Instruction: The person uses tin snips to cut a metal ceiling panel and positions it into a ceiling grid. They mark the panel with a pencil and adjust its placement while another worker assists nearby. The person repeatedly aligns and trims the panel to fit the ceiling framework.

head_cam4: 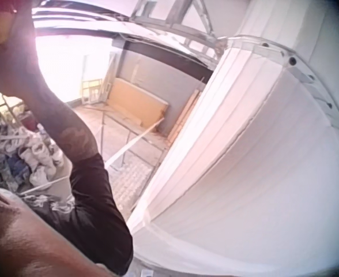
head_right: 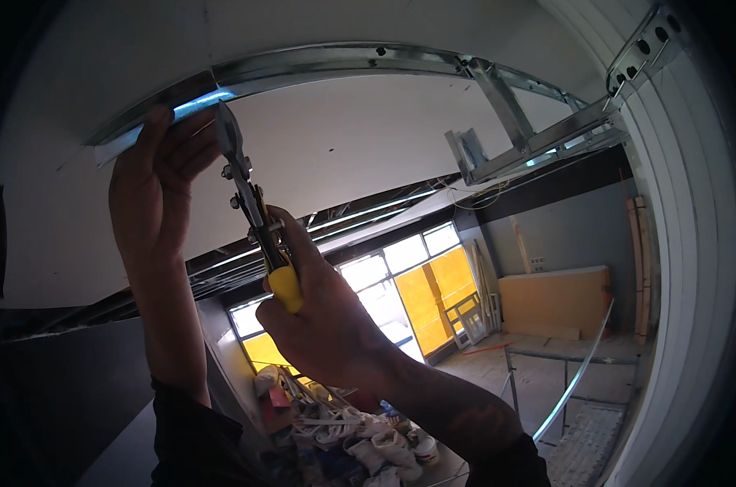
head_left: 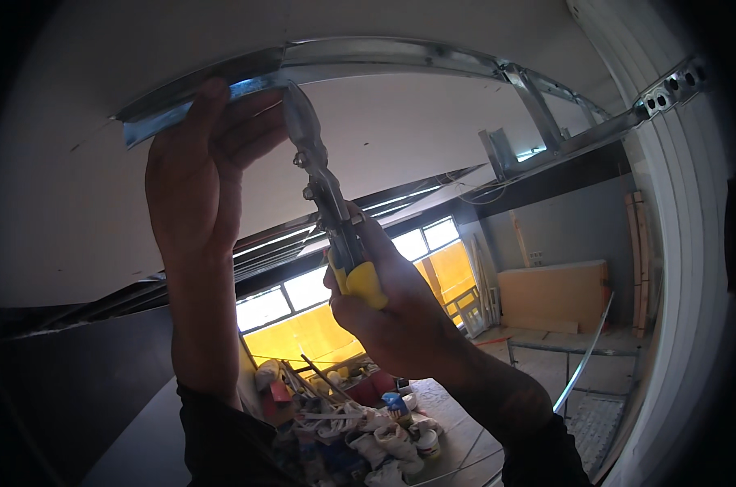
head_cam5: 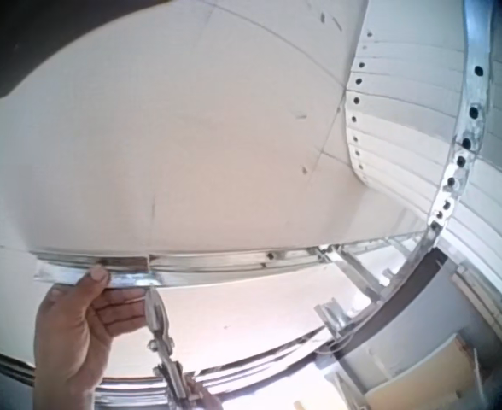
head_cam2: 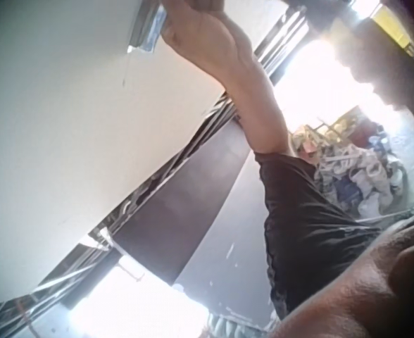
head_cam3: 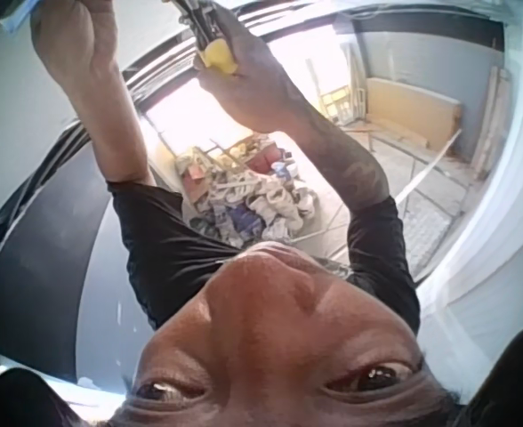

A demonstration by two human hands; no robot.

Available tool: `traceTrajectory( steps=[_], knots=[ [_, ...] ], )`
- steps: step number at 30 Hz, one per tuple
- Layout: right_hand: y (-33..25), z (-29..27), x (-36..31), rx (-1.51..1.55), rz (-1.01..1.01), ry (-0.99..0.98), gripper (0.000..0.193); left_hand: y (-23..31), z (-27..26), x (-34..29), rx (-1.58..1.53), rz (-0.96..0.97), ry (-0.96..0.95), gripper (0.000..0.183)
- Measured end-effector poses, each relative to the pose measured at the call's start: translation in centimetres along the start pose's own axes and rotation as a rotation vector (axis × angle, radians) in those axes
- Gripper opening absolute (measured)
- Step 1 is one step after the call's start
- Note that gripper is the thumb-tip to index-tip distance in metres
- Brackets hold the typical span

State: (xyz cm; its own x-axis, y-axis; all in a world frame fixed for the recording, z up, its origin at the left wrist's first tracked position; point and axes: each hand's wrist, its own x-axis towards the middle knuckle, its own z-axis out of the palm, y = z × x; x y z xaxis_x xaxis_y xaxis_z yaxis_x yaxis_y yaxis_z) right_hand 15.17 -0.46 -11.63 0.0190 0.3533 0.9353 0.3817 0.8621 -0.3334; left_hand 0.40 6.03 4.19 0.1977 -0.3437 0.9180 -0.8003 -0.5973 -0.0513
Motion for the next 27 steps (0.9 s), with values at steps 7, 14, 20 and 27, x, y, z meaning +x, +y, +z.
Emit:
traceTrajectory(
  steps=[7,14,20,27],
  knots=[
    [0.1,0.4,0.1,-0.021,-0.017,0.017,0.076,0.1,0.6,0.0,0.017,-0.005,0.056,0.028],
    [0.4,0.5,0.1,0.019,-0.052,-0.007,0.072,0.1,0.2,0.0,0.023,-0.010,0.041,0.030],
    [0.3,0.2,0.0,0.012,-0.064,-0.028,0.077,-0.1,0.5,0.1,0.006,-0.032,0.105,0.030],
    [0.2,-0.1,0.0,0.006,-0.051,-0.032,0.076,-0.2,0.6,0.1,0.022,-0.033,0.084,0.029]
  ],
)
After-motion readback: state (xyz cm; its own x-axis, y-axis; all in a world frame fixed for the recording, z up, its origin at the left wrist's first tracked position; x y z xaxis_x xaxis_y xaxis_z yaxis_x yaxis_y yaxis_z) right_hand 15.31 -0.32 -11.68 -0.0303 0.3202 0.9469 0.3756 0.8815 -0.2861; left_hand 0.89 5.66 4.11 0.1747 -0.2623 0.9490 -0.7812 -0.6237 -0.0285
